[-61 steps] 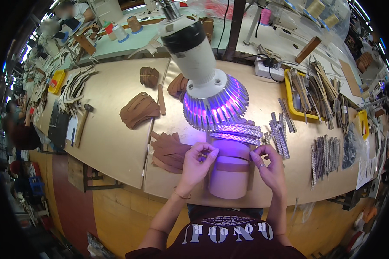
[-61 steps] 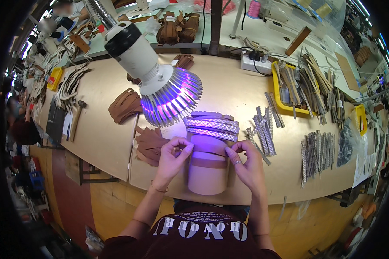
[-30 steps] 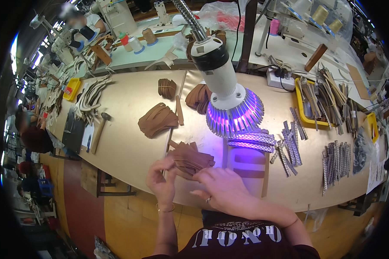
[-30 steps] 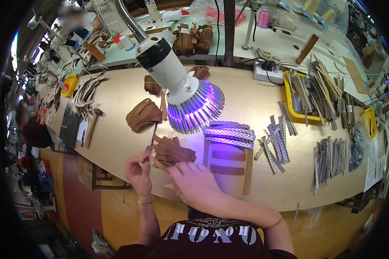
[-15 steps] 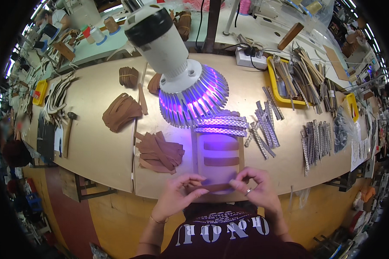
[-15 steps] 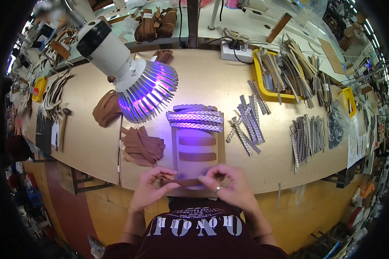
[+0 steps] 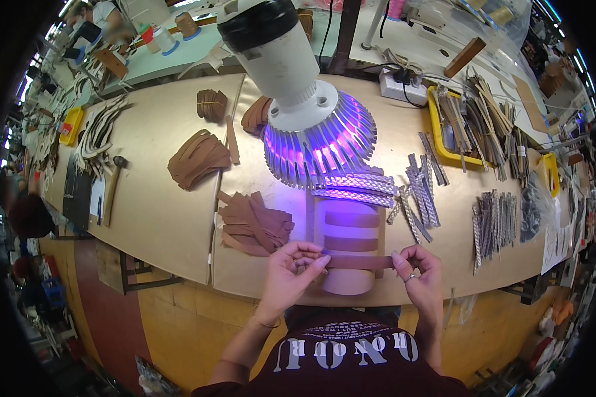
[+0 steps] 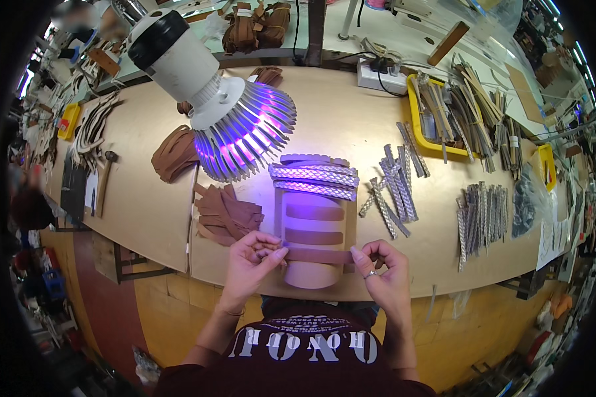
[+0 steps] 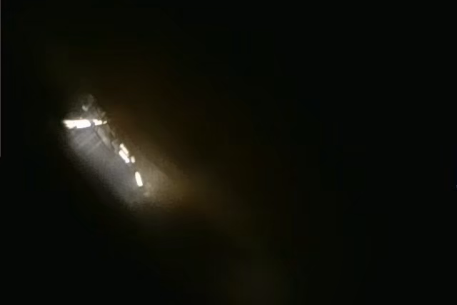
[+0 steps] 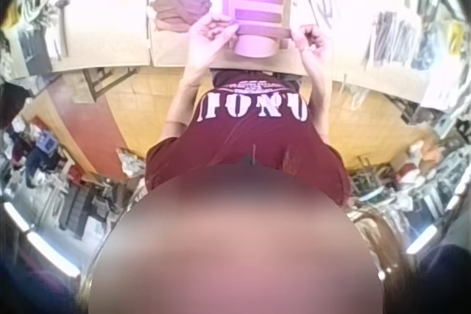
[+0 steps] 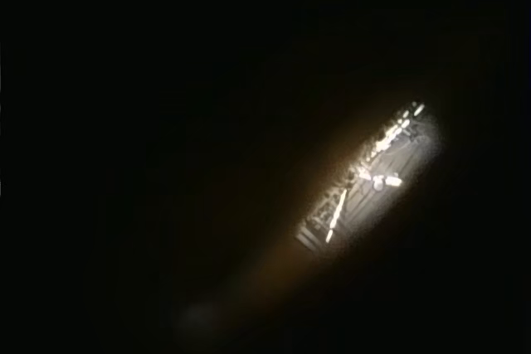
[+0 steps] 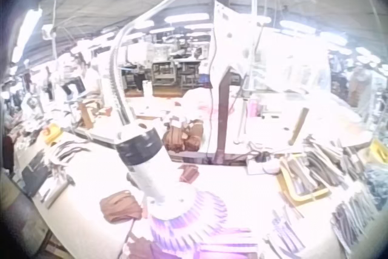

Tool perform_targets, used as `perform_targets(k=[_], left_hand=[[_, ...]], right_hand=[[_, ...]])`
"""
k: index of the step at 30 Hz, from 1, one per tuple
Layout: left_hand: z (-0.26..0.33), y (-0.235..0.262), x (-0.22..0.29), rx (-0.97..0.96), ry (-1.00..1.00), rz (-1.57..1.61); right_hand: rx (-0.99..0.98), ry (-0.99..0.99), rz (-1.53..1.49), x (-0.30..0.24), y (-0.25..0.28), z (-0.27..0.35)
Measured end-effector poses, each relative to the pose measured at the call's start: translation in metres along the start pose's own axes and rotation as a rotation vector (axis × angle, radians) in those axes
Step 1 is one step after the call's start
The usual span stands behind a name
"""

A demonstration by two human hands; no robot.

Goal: The person wraps multiple braided straps around a cylindrical cardboard form, aligning each strap horizontally and stacking them in layers. The person handles the straps by hand, picking them up from the table and positioning them on the form under a purple work lamp.

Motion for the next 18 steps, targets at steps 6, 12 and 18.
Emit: perform_targets(k=[6, 12, 18], left_hand=[[-0.004, 0.0, -0.006, 0.036, -0.021, -0.01], [0.006, 0.023, 0.028, 0.291, -0.388, -0.675], [0.011, 0.074, 0.031, 0.369, -0.356, -1.164]], right_hand=[[0.03, 0.016, 0.119, 0.011, 0.001, -0.004], [0.169, 0.163, 0.248, 0.002, 0.001, -0.002], [0.102, 0.296, 0.28, -0.035, -0.009, -0.007]])
Point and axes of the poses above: each hand's wrist, its own z-axis away from the middle knuckle, its own y-axis out of the back of the hand, x = y × z, the point moved 9 cm from there along -z, towards the middle knuckle, and after that the axes turned 10 degrees about -z, right-handed, at the moved point
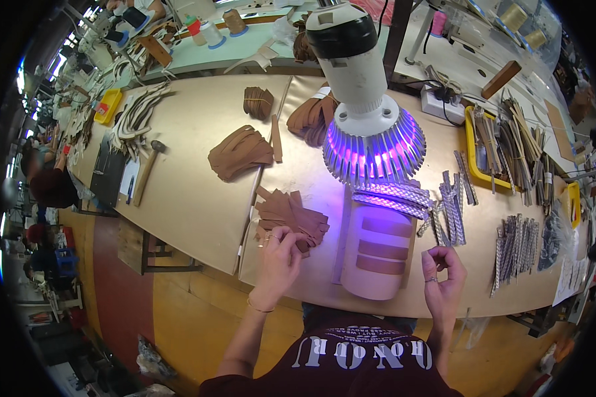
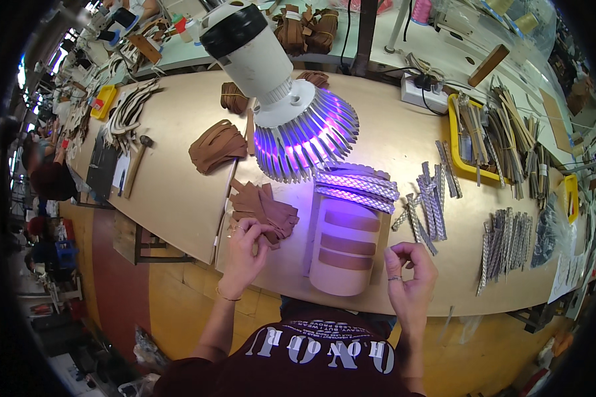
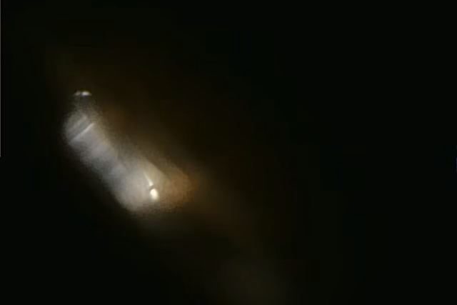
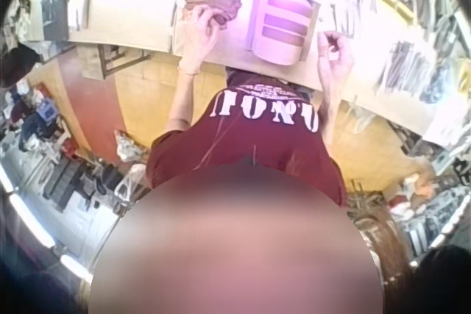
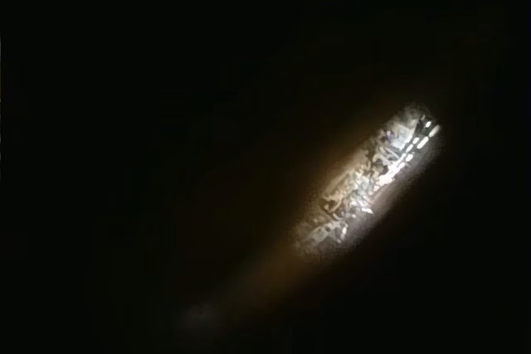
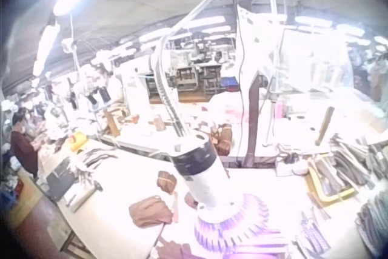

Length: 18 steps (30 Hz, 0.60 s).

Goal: The person wraps multiple braided straps around a cylindrical cardboard form, aligning each strap horizontally and stacking them in layers. The person handles the straps by hand, picking them up from the table and positioning them on the form under a purple work lamp.

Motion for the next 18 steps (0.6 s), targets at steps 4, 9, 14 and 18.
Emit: perform_targets(k=[4, 9, 14, 18], left_hand=[[0.006, -0.007, -0.006, -0.095, -0.075, -0.199], [0.01, -0.013, -0.003, -0.059, -0.125, -0.242], [0.007, 0.002, -0.006, 0.035, -0.144, -0.162], [0.012, 0.042, -0.007, 0.332, 0.076, 0.089]], right_hand=[[-0.171, 0.122, 0.01, -0.036, -0.031, -0.002], [-0.464, 0.392, 0.195, -0.072, -0.085, 0.008], [-0.671, 0.555, 0.336, -0.081, -0.123, 0.022], [-0.626, 0.525, 0.233, -0.09, -0.133, 0.019]])
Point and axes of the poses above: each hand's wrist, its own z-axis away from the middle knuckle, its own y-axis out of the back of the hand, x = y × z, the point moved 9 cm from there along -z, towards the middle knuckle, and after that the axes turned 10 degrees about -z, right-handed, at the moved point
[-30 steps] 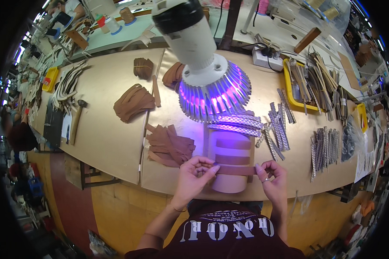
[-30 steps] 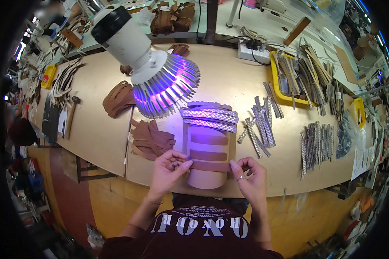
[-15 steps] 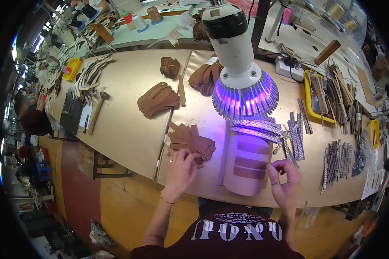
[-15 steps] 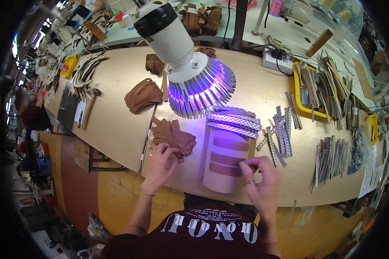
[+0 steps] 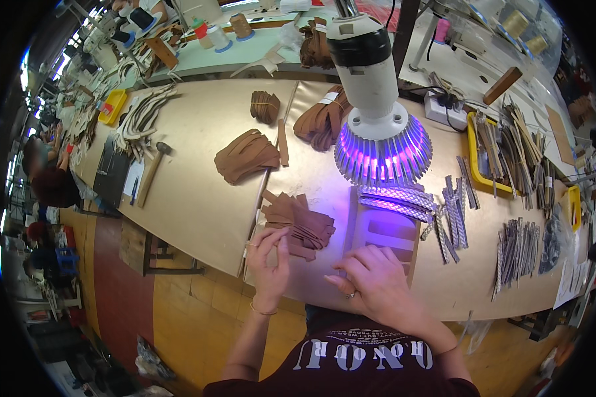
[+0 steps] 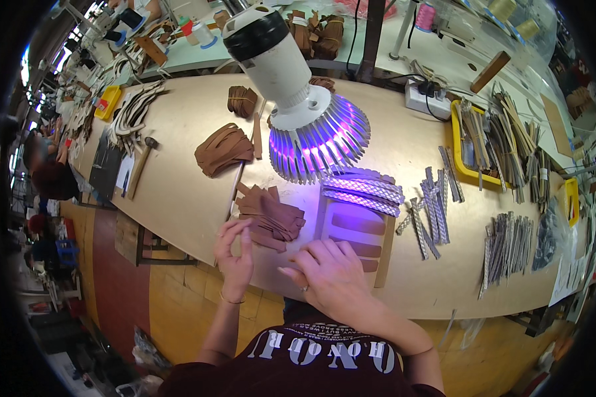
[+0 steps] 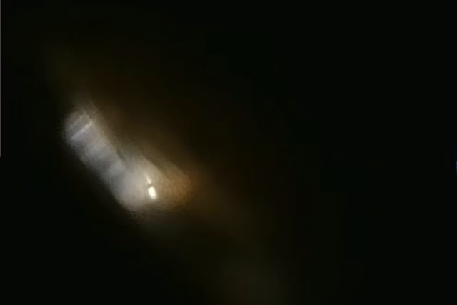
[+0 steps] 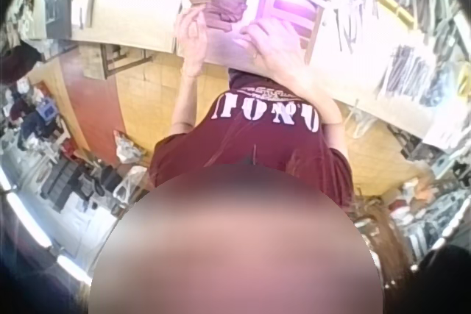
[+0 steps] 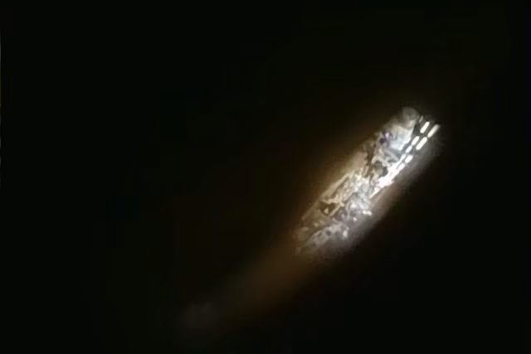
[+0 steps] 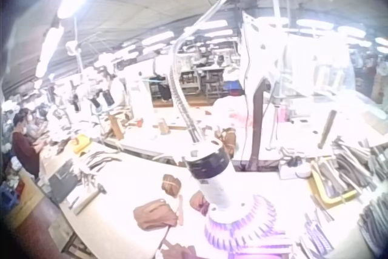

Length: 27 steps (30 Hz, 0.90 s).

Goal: The person wraps multiple braided straps around a cylindrical cardboard form, aligning each strap horizontally and stacking them in layers. The person handles the straps by hand, picking them up from the table and positioning them on the form under a purple work lamp.

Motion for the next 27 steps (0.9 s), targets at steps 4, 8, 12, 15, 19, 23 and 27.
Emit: perform_targets(k=[4, 8, 12, 15, 19, 23, 27], left_hand=[[0.02, 0.021, 0.063, 0.11, -0.25, 0.054], [0.032, 0.02, 0.094, 0.083, -0.415, 0.166], [0.034, -0.004, 0.104, -0.12, -0.461, 0.336], [0.037, -0.012, 0.116, -0.198, -0.5, 0.401], [0.04, -0.046, 0.095, -0.719, -0.084, 0.708], [0.041, -0.053, 0.084, -0.838, 0.029, 0.802], [0.044, -0.065, 0.08, -0.824, 0.103, 0.791]], right_hand=[[0.111, -0.032, -0.359, -0.002, 0.006, -0.006], [-0.196, -0.229, -0.62, 0.007, -0.009, 0.015], [-0.249, -0.291, -0.558, 0.018, -0.006, 0.036], [-0.217, -0.282, -0.631, 0.018, 0.0, 0.05], [0.035, -0.329, -0.684, 0.035, 0.029, 0.068], [0.303, -0.54, -0.713, 0.068, 0.055, 0.095], [0.394, -0.72, -0.887, 0.086, 0.045, 0.114]])
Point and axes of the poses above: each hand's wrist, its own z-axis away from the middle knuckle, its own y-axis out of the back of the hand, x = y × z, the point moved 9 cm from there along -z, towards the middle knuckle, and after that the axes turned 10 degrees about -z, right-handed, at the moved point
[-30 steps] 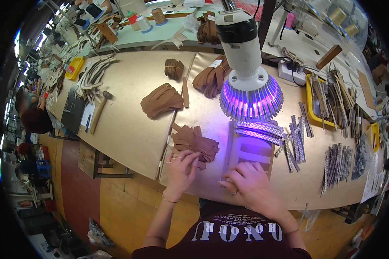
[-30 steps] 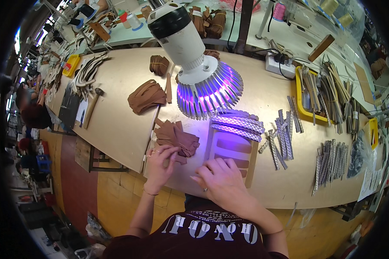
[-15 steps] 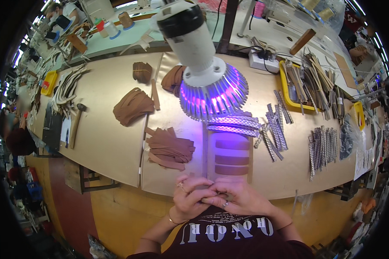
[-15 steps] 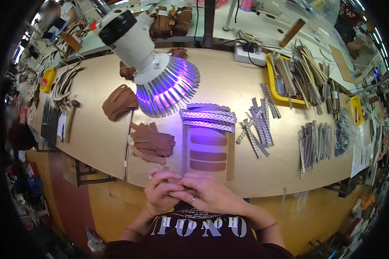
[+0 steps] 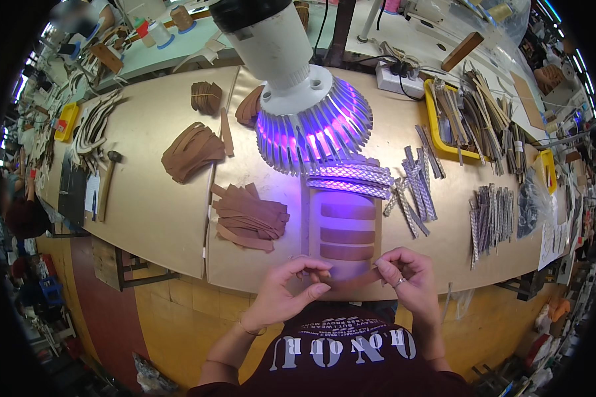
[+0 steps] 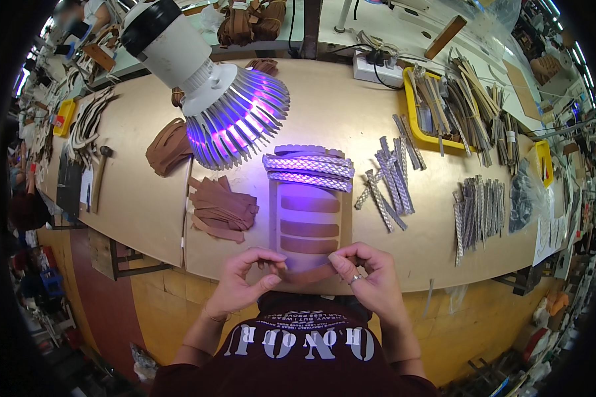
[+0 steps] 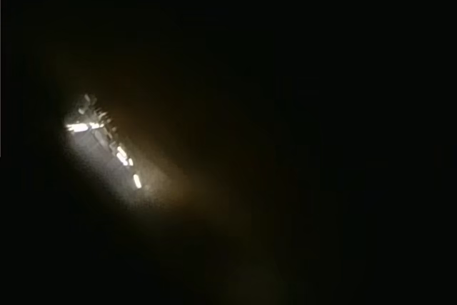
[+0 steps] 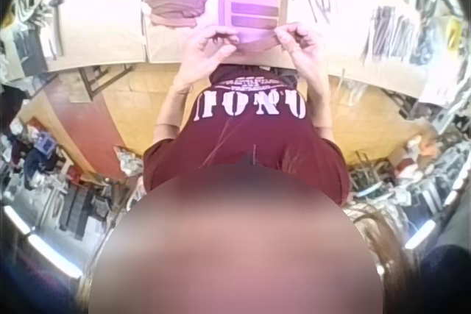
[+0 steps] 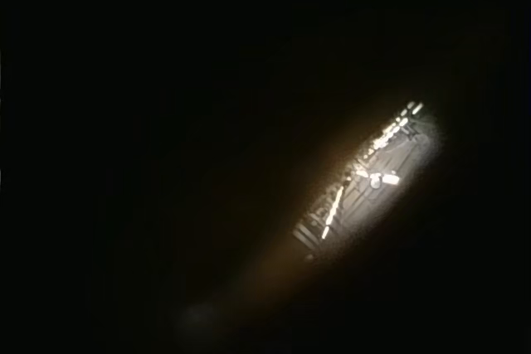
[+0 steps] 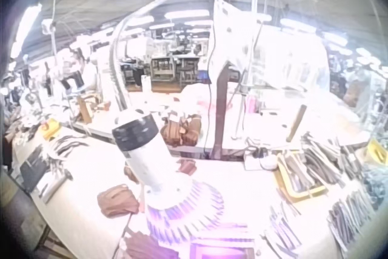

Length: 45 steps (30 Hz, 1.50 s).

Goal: The person wraps multiple braided straps around a cylindrical cardboard form, aligning each strap horizontally and stacking them in layers. The person handles the straps by hand, picking them up from the table and positioning them on the form under a purple work lamp.

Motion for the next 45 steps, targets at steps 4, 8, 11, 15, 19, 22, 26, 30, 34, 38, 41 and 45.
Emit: perform_targets(k=[4, 8, 11, 15, 19, 22, 26, 30, 34, 38, 41, 45], left_hand=[[0.0, -0.005, -0.006, 0.068, 0.035, -0.041], [-0.002, 0.0, -0.012, 0.166, 0.016, -0.189], [-0.002, 0.002, -0.021, 0.204, 0.029, -0.143], [0.001, 0.0, -0.028, 0.212, 0.031, -0.076], [0.001, -0.004, -0.034, 0.184, 0.068, -0.014], [0.002, -0.003, -0.037, 0.208, 0.095, 0.096], [0.004, 0.0, -0.042, 0.227, 0.151, 0.219], [0.004, -0.001, -0.05, 0.219, 0.233, 0.216], [0.001, -0.001, -0.049, 0.227, 0.218, 0.255], [-0.001, -0.001, -0.049, 0.224, 0.201, 0.318], [-0.001, 0.001, -0.05, 0.222, 0.204, 0.304], [0.003, 0.007, -0.047, 0.232, 0.172, 0.22]], right_hand=[[0.065, 0.038, -0.117, 0.007, 0.0, 0.001], [0.083, 0.067, -0.132, 0.011, 0.0, 0.0], [0.148, 0.102, -0.102, 0.014, 0.008, 0.001], [0.166, 0.063, -0.064, 0.025, 0.013, 0.007], [0.162, 0.044, -0.022, 0.03, 0.015, 0.01], [0.153, 0.059, 0.042, 0.028, 0.015, 0.009], [0.169, 0.084, 0.102, 0.027, 0.017, 0.008], [0.157, 0.12, 0.188, 0.029, 0.016, 0.005], [0.137, 0.118, 0.164, 0.038, 0.017, 0.001], [0.171, 0.156, 0.196, 0.043, 0.029, -0.001], [0.247, 0.214, 0.21, 0.039, 0.051, -0.004], [0.496, 0.294, 0.491, 0.019, 0.103, -0.014]])
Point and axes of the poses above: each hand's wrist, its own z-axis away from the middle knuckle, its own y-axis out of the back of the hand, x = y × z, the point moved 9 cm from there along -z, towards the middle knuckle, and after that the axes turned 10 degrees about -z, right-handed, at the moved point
